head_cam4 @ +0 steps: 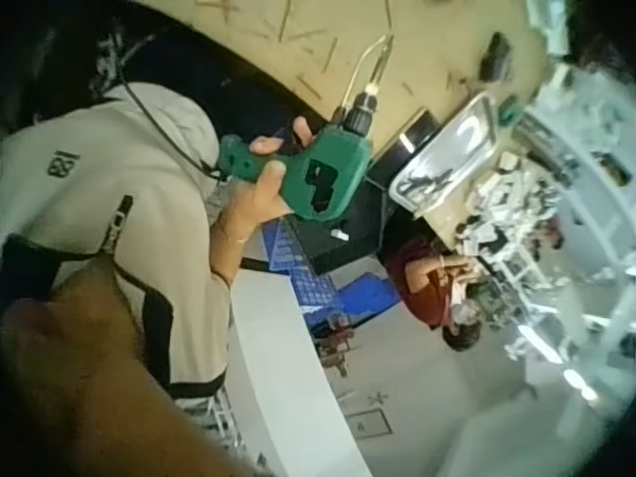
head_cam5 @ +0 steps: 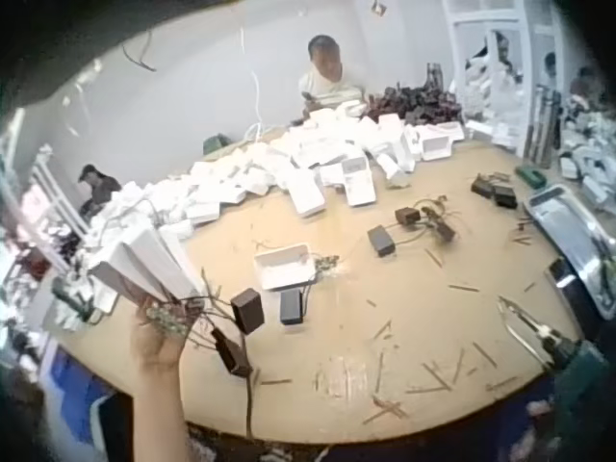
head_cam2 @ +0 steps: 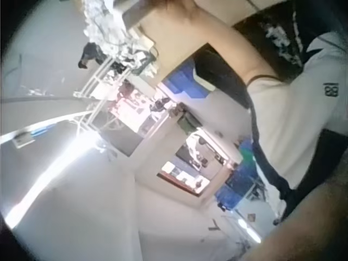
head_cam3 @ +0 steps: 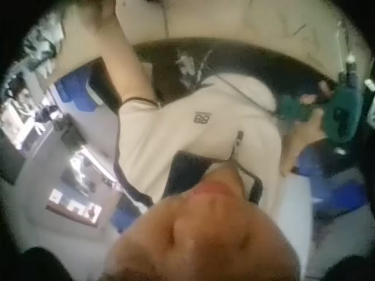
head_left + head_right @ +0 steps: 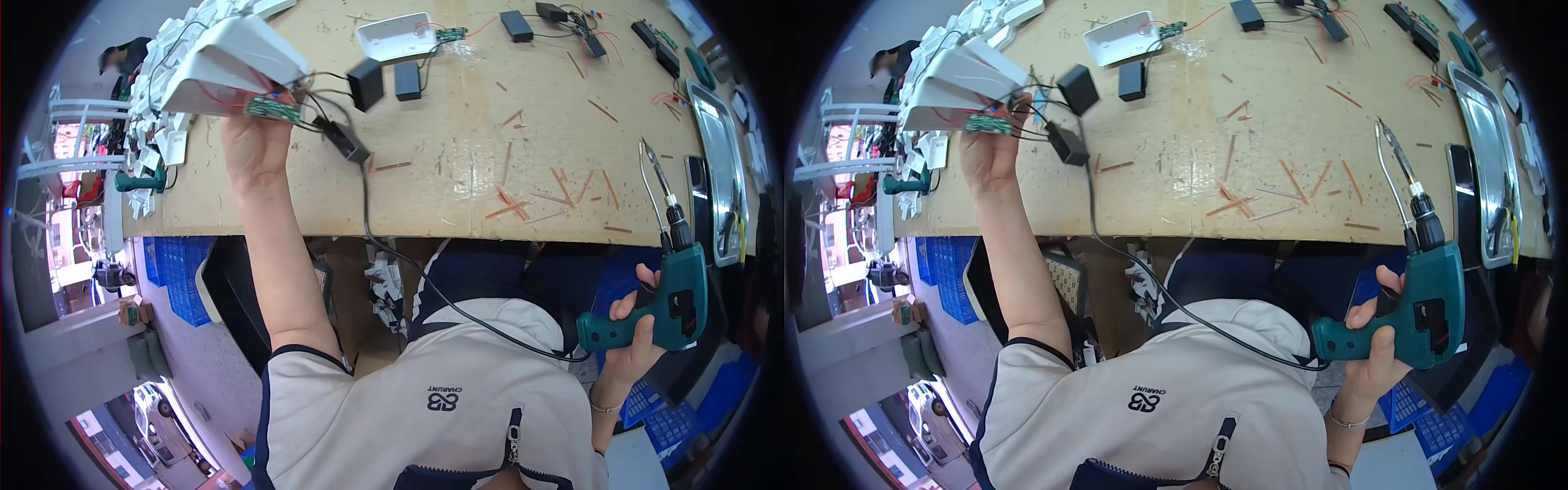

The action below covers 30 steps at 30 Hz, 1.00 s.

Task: Soldering wires to small circuit boards and assembling them into plastic housings.

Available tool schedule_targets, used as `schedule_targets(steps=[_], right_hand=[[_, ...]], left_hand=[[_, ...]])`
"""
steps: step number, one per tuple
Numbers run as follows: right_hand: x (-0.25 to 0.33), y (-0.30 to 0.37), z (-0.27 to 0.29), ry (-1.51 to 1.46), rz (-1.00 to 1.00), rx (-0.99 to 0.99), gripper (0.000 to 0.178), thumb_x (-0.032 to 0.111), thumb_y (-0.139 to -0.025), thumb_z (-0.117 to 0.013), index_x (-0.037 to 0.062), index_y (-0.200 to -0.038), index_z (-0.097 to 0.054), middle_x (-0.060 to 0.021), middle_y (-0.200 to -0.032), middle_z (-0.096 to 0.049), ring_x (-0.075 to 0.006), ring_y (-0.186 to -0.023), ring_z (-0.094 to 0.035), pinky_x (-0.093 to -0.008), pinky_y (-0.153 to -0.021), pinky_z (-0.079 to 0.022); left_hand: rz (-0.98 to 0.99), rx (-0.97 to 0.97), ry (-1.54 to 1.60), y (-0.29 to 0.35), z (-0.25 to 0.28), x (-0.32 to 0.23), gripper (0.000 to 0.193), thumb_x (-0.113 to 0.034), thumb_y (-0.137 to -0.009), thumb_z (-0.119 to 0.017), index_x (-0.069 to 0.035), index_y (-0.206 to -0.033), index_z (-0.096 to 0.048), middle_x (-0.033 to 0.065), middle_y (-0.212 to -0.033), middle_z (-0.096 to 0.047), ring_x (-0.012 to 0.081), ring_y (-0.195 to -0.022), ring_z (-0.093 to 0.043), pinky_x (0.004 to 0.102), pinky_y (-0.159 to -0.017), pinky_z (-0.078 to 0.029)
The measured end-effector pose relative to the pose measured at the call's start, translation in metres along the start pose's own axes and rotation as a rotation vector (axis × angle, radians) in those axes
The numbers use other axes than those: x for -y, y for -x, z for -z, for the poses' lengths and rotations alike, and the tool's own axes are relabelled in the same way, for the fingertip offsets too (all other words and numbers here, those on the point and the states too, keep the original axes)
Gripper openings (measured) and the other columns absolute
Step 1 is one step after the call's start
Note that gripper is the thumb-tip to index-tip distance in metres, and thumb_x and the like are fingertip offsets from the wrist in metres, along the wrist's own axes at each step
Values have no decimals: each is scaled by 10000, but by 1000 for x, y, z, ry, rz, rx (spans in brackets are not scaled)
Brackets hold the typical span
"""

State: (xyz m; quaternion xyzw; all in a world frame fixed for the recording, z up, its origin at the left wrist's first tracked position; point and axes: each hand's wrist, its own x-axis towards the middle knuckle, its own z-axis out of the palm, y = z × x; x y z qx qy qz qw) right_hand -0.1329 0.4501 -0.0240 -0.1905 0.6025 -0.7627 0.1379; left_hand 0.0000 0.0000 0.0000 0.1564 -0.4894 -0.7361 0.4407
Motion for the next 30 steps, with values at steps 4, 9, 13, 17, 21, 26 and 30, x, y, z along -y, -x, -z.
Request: schedule_targets(steps=[4, 9, 13, 17, 21, 26, 30], right_hand=[[-3, -6, 3, -23, 14, 38, 580, 251, -858, -578, -43, -1286, -322, -213, -1247, -442, -105, -720, -507, -238, -608, -438], [-12, -13, 12, -110, 2, 81, 581, 247, -876, -552, -42, -1304, -285, -199, -1265, -428, -109, -716, -486, -244, -601, -417], [-13, -22, 3, -96, 18, 150, 578, 253, -877, -552, -39, -1298, -286, -193, -1261, -421, -115, -707, -480, -239, -611, -415], [-12, -29, -12, -140, -49, 232, 571, 264, -867, -567, -31, -1284, -311, -184, -1265, -416, -120, -705, -475, -243, -618, -413], [-10, -29, -23, -125, -85, 283, 581, 275, -862, -572, -19, -1287, -307, -181, -1271, -411, -125, -706, -472, -245, -625, -409], [-7, -17, -25, -130, -94, 341, 604, 279, -859, -574, 0, -1306, -277, -185, -1286, -390, -131, -724, -464, -253, -649, -409], [-11, -2, -21, -148, -105, 332, 592, 266, -864, -568, -9, -1301, -280, -186, -1289, -379, -129, -725, -456, -254, -655, -404]], left_hand=[[-43, 25, 306, 8, 23, -24, 321, -175, -895, -458, -29, -1179, -426, 171, -1109, -504, 326, -986, -504, 569, -871, -405], [-95, -55, 358, 58, 49, -72, 320, -183, -904, -435, -30, -1184, -426, 148, -1133, -506, 347, -1011, -491, 555, -874, -401], [-146, -401, 9, 128, 70, -84, 332, -155, -891, -475, -35, -1196, -424, 128, -1107, -527, 311, -964, -542, 524, -792, -461], [-50, -449, 9, 205, 100, -62, 365, -112, -853, -547, -4, -1181, -430, 118, -1068, -549, 269, -946, -561, 435, -729, -498], [178, -550, 89, 266, 126, -11, 389, -119, -818, -602, -39, -1173, -463, 79, -1047, -565, 216, -919, -570, 386, -734, -492], [547, -565, 152, 355, 181, 79, 419, -103, -804, -621, -51, -1188, -462, 84, -1070, -574, 238, -953, -577, 384, -723, -503], [869, -601, 75, 419, 228, 148, 396, -107, -807, -618, -57, -1173, -475, 80, -1051, -576, 216, -911, -567, 377, -702, -490]])
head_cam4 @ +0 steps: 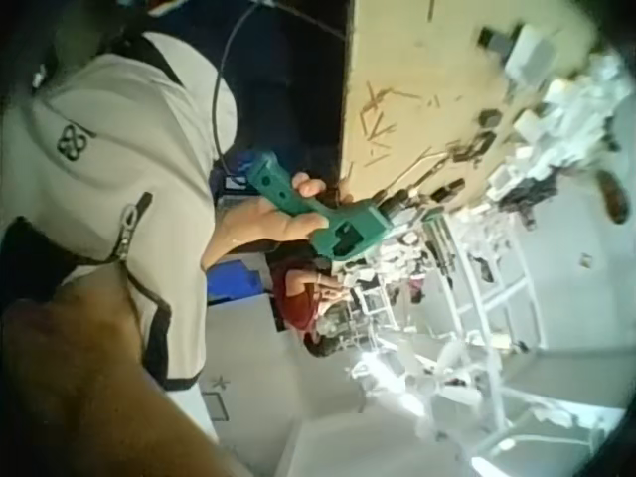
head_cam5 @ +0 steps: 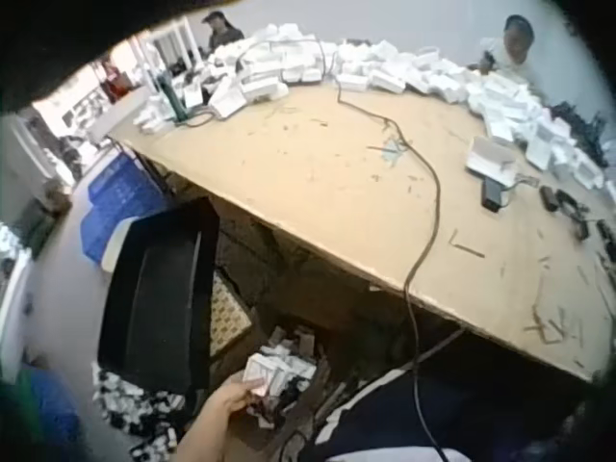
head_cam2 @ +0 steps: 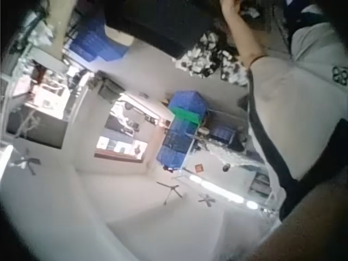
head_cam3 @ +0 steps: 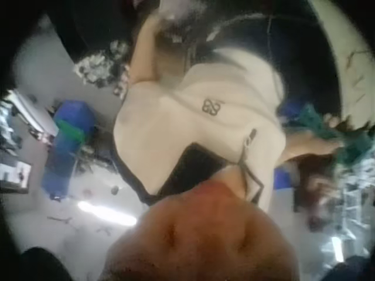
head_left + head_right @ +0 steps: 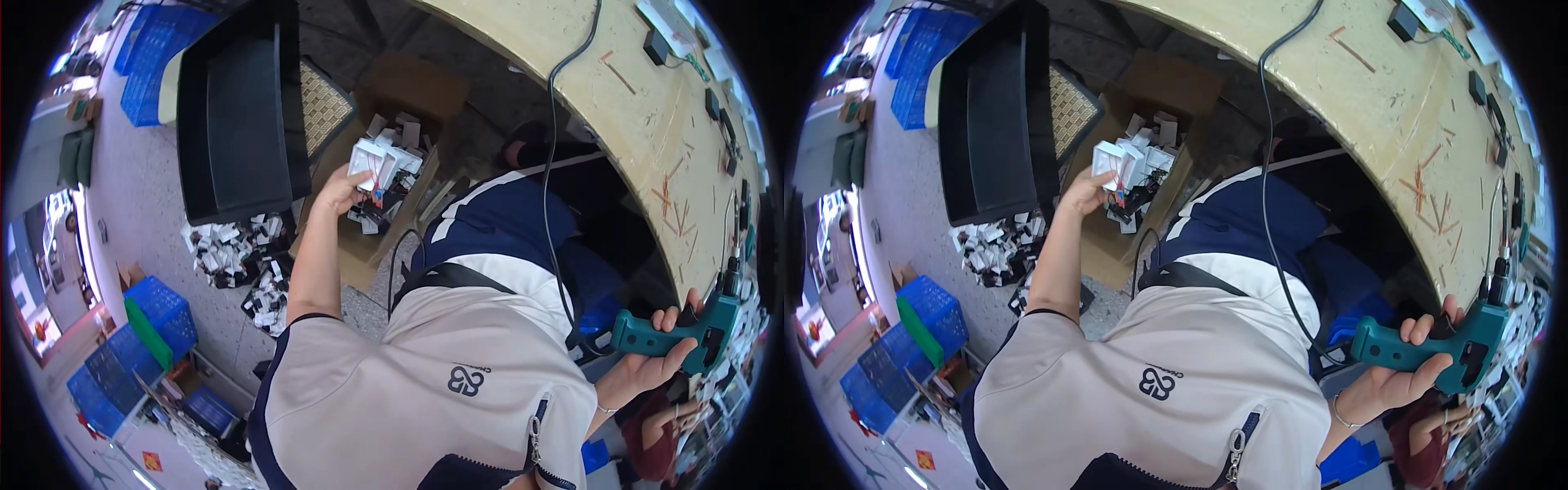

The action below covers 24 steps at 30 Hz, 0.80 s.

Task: Soldering wires to small circuit boards and assembling them into plastic housings.

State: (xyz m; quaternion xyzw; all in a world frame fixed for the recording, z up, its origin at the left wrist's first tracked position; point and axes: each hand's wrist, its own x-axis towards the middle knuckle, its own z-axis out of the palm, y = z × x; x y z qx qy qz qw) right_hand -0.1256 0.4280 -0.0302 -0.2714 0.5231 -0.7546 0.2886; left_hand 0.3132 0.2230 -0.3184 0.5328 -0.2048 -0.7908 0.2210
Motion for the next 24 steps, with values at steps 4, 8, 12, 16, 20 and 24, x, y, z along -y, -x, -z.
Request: schedule_targets(steps=[4, 8, 12, 16, 20, 24], right_hand=[[3, 17, -2, 29, 30, -44, 563, 253, -875, -549, -21, -1293, -290, -184, -1279, -387, -129, -738, -452, -255, -664, -396], [6, 27, -6, 85, 55, -55, 558, 251, -880, -541, -18, -1296, -285, -185, -1293, -376, -131, -740, -452, -257, -668, -396], [13, 27, -12, 105, 87, -41, 561, 257, -883, -539, 11, -1307, -267, -194, -1327, -351, -136, -755, -477, -263, -677, -421], [4, 24, -20, -21, 80, -11, 577, 265, -880, -541, -4, -1312, -269, -178, -1339, -335, -136, -757, -470, -263, -707, -417], [9, 12, 4, -149, 121, -75, 607, 297, -862, -564, 18, -1322, -283, -147, -1339, -343, -134, -744, -465, -260, -674, -425], [18, -2, 15, -315, 164, -112, 612, 318, -851, -575, 35, -1316, -295, -106, -1297, -395, -144, -736, -468, -272, -674, -433]], left_hand=[[246, -246, -142, -46, 34, 65, 394, -162, -765, -666, -107, -1125, -517, 55, -1027, -581, 193, -834, -552, 364, -695, -454], [145, -468, -167, -72, 40, 103, 638, -130, -686, -717, -86, -1249, -420, 111, -1176, -524, 287, -1079, -480, 466, -831, -389], [74, -525, 77, -106, 52, 120, 741, -117, -652, -731, -78, -1294, -362, 143, -1230, -486, 296, -1188, -395, 494, -865, -366], [-156, -418, -435, -99, 45, 99, 405, -146, -705, -613, 24, -1069, -562, 109, -876, -628, 189, -792, -586, 315, -694, -452], [-29, -46, -236, -28, -81, 5, 316, -185, -830, -597, -26, -1098, -543, 83, -898, -634, 157, -761, -617, 258, -585, -470], [-248, 797, 69, 61, -128, -105, 437, -225, -814, -601, 76, -1113, -498, 253, -924, -609, 276, -676, -628, 331, -563, -514]])
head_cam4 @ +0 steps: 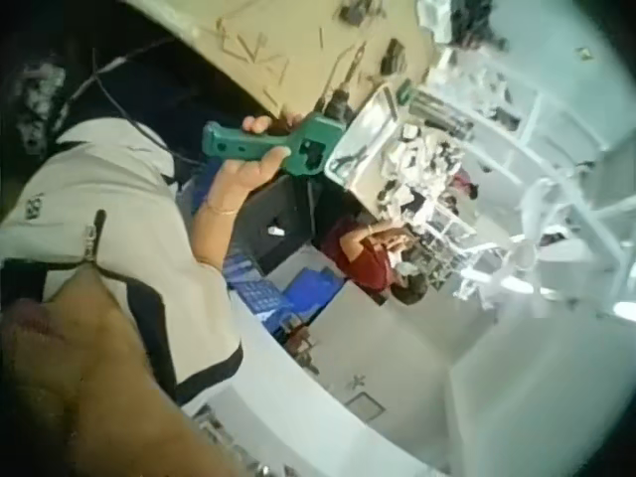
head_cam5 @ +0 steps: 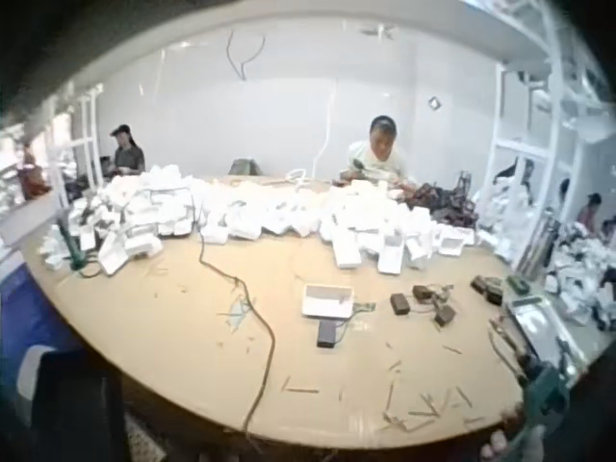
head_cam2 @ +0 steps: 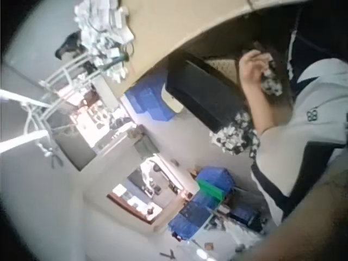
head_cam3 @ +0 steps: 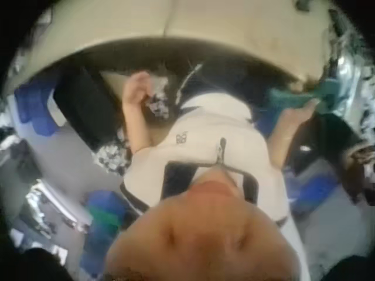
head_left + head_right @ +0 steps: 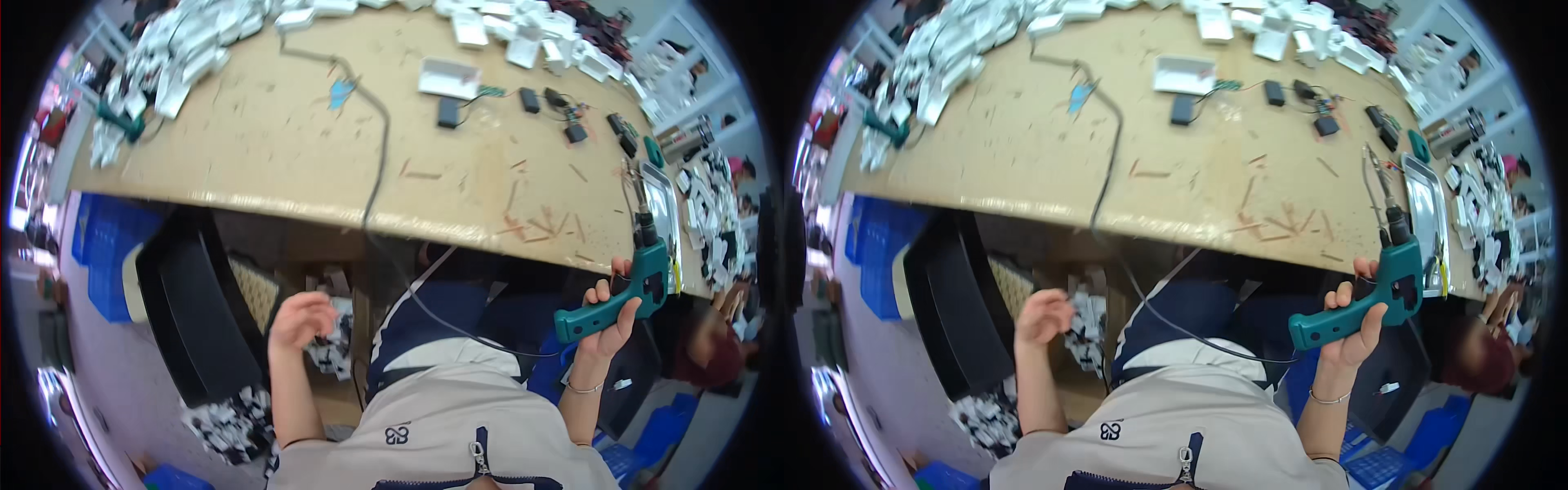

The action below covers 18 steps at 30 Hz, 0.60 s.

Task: Soldering wires to small circuit boards and assembling them into plastic housings.

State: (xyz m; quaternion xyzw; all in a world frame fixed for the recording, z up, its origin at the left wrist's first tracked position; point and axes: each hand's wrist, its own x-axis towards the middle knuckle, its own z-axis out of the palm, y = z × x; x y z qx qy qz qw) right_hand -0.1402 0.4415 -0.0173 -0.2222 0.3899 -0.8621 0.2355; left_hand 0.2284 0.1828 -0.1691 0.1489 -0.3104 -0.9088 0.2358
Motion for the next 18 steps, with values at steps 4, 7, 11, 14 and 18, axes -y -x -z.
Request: schedule_targets(steps=[4, 7, 11, 14, 18], right_hand=[[-6, -7, 25, -103, 34, -49, 609, 334, -841, -587, 37, -1296, -310, -79, -1271, -416, -138, -748, -498, -270, -672, -441], [4, -29, 28, -78, 39, -99, 630, 348, -830, -600, 39, -1296, -309, -68, -1260, -424, -133, -750, -511, -271, -670, -445], [0, -45, 39, -75, 35, -171, 642, 355, -822, -610, 39, -1295, -311, -72, -1248, -432, -126, -743, -507, -269, -664, -444], [-9, -51, 40, -66, 30, -204, 640, 351, -821, -614, 41, -1295, -316, -75, -1230, -450, -121, -734, -503, -265, -652, -443], [-10, -56, 44, -93, 20, -216, 655, 333, -813, -630, 31, -1300, -312, -79, -1212, -469, -117, -719, -493, -266, -633, -438]], left_hand=[[-292, 496, -240, -63, -118, -100, 467, -269, -748, -682, 139, -949, -577, 285, -713, -600, 302, -510, -603, 342, -425, -493], [-345, 373, -686, -152, -191, -149, 305, -152, -813, -583, 71, -1020, -558, 144, -731, -588, 211, -611, -577, 320, -545, -484], [-320, -69, -1244, -336, -238, -165, 295, -182, -862, -519, 18, -1077, -546, 61, -831, -605, 124, -733, -557, 246, -652, -427], [-108, -306, -1579, -465, -212, -158, 411, -323, -811, -577, 14, -1046, -552, 87, -819, -608, 154, -748, -581, 281, -593, -446], [267, -440, -1777, -526, -225, -128, 406, -308, -766, -618, 5, -1021, -569, 100, -819, -608, 185, -727, -583, 334, -547, -467]])
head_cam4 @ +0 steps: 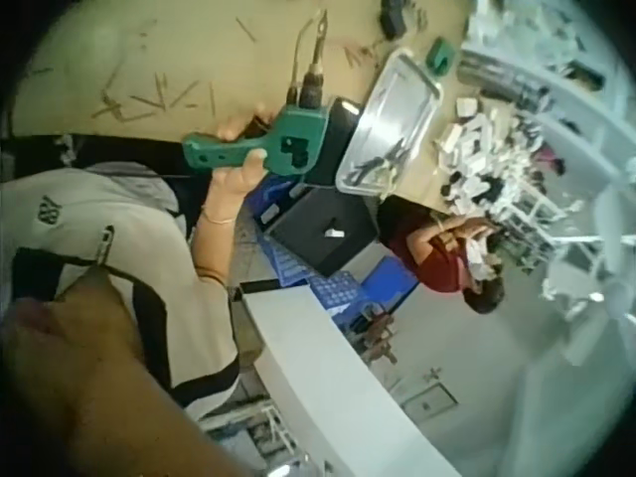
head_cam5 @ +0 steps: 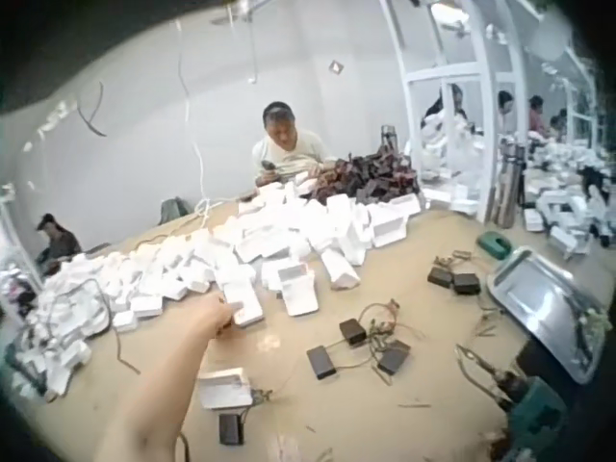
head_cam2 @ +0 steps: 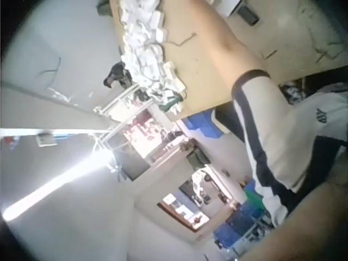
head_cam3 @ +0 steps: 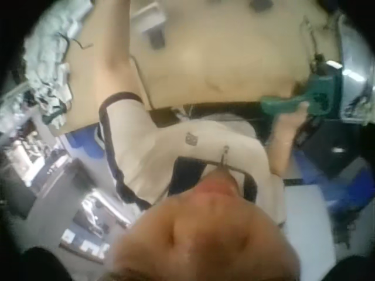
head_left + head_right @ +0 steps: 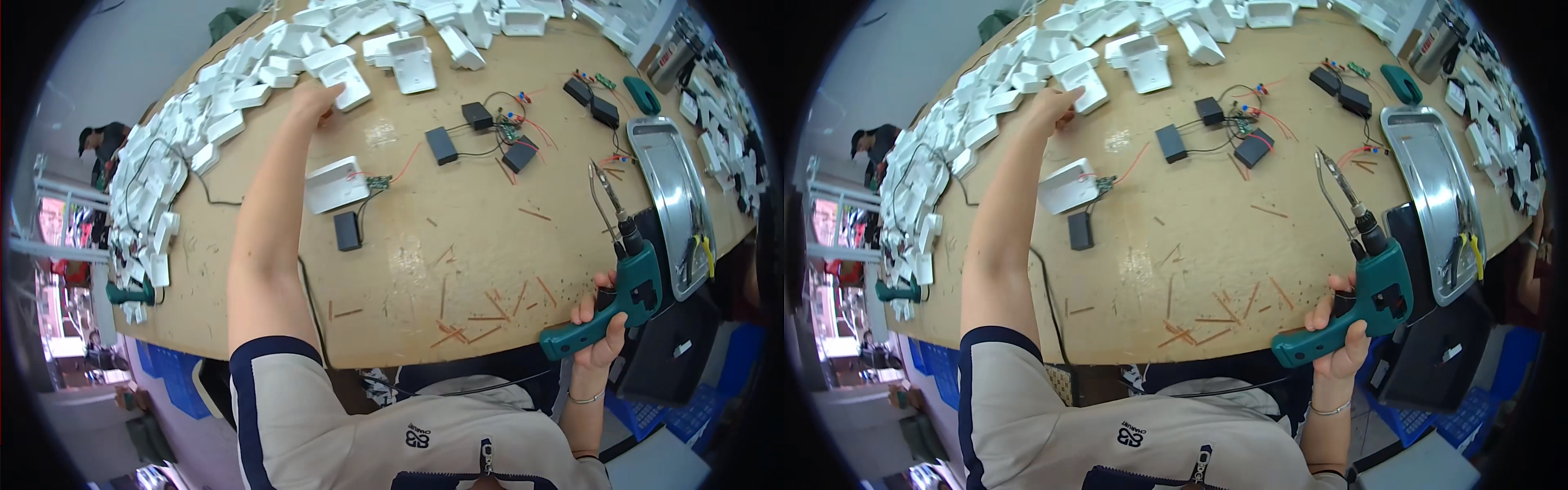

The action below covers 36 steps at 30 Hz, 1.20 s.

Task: Soldering wires to small circuit boards and assembling them into plastic housings.

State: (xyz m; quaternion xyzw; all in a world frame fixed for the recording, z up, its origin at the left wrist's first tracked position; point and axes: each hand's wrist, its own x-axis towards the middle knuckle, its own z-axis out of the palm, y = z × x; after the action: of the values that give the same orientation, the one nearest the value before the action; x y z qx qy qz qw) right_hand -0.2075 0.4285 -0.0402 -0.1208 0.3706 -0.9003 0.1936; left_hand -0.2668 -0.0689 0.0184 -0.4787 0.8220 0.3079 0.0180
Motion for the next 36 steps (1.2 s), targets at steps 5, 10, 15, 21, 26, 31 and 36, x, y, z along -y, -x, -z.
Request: schedule_targets(steps=[5, 10, 15, 21, 26, 31, 36], right_hand=[[-4, -3, 10, -113, -40, -26, 683, 323, -810, -636, 20, -1314, -288, -89, -1223, -461, -118, -709, -486, -271, -626, -432], [-4, -4, 14, -208, -29, 57, 701, 321, -816, -629, 21, -1328, -255, -101, -1251, -438, -124, -702, -479, -275, -628, -427], [-7, -3, 15, -227, -34, 93, 692, 326, -815, -628, 17, -1322, -272, -104, -1256, -441, -123, -697, -479, -279, -625, -430], [-4, 2, 13, -189, -20, 84, 690, 337, -809, -633, 15, -1314, -291, -105, -1247, -457, -121, -693, -491, -277, -623, -444], [-4, 0, 12, -176, -20, 79, 699, 345, -803, -639, 16, -1313, -293, -102, -1233, -467, -114, -689, -504, -271, -618, -455], [-5, -1, 12, -212, -19, 51, 704, 353, -797, -644, 14, -1308, -300, -100, -1223, -475, -107, -682, -508, -260, -602, -461], [-5, -3, 12, -214, -18, 34, 707, 357, -794, -646, 17, -1308, -299, -101, -1218, -479, -103, -669, -503, -256, -592, -462]], left_hand=[[-270, -170, 309, -10, -4, 11, 357, -257, -794, -613, 6, -1032, -570, 85, -849, -606, 155, -709, -565, 309, -578, -474], [-813, -182, 230, 125, -15, -8, 270, -150, -847, -539, 1, -1071, -543, 63, -857, -581, 151, -747, -567, 267, -655, -460], [-1250, -41, -289, 225, -92, -9, 296, -81, -735, -602, -52, -1016, -514, 109, -895, -508, 293, -743, -552, 356, -635, -459], [-1455, -6, -111, 235, -109, -20, 290, -94, -751, -629, -7, -1017, -552, 99, -906, -561, 251, -772, -561, 315, -656, -459], [-1364, -100, 74, 204, -110, -41, 252, -136, -783, -609, -18, -1004, -579, 104, -882, -567, 243, -781, -559, 339, -684, -452], [-1212, -87, 32, 164, -126, -82, 236, -133, -791, -582, -47, -1008, -611, 107, -850, -561, 259, -796, -559, 339, -694, -452], [-1089, 22, 356, 158, -126, -101, 140, -119, -819, -575, -40, -896, -661, 77, -837, -615, 176, -746, -585, 287, -678, -453]])
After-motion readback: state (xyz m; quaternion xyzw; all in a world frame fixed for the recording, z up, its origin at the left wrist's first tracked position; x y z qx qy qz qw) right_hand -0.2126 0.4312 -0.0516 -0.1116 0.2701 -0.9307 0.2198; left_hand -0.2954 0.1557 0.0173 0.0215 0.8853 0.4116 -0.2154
